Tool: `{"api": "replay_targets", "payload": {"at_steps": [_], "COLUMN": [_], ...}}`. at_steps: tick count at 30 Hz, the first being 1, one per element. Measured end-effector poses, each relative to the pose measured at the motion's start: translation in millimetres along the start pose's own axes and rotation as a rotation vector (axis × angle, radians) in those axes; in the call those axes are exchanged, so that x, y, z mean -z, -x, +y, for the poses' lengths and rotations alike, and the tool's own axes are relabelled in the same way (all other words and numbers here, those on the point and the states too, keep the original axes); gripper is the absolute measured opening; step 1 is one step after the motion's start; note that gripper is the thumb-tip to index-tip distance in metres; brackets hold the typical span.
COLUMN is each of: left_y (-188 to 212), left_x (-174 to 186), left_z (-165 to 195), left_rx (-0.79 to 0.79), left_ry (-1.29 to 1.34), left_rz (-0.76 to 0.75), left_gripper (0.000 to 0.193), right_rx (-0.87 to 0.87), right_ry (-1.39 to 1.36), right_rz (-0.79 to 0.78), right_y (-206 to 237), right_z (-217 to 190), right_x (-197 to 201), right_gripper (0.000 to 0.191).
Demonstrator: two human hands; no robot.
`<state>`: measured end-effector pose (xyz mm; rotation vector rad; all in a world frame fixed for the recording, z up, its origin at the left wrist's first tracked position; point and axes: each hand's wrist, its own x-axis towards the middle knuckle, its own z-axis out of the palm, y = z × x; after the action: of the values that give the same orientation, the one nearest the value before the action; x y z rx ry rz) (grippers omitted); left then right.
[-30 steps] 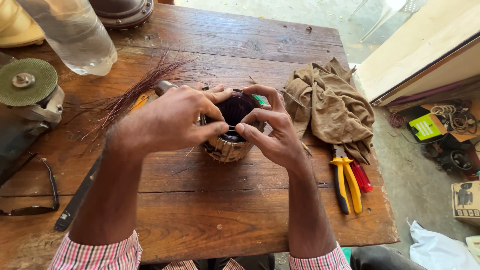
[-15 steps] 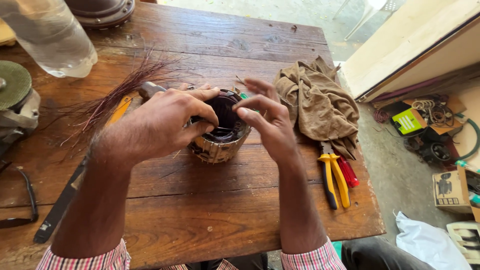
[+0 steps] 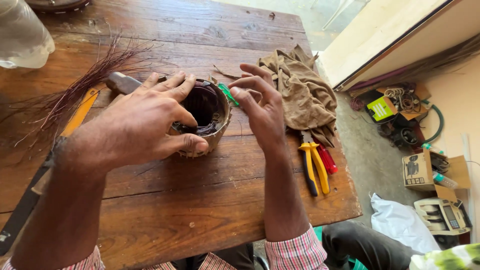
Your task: The person pulls burnt copper wire windings out of an electric motor stator by hand, gripping and drawing out strands one at a time over a wooden workbench. A hammer, screwdriver and pliers lie on the bench, and the person occasionally reaches toward them while continuing to strip wire from the motor core.
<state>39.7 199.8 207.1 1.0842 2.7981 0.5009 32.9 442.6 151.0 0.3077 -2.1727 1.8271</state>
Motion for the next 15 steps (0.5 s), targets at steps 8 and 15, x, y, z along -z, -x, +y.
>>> {"api": "replay_targets", "payload": {"at_steps": [8,15], "left_y": [0,1], "left_x": [11,19], "left_z": [8,13], "left_rx": [0.039,-0.137], "left_ry": [0.072,0.066], "left_rz": [0.005,0.202], "left_gripper": [0.048,0.046], "right_rx": [0.02,0.079], "right_ry": [-0.075,-0.031], "right_rz": [-0.018,-0.114], "right_y": [1,3], "right_z": [-1,-4], "right_x": [-3,-12], "right_gripper": [0.022,0.017]}}
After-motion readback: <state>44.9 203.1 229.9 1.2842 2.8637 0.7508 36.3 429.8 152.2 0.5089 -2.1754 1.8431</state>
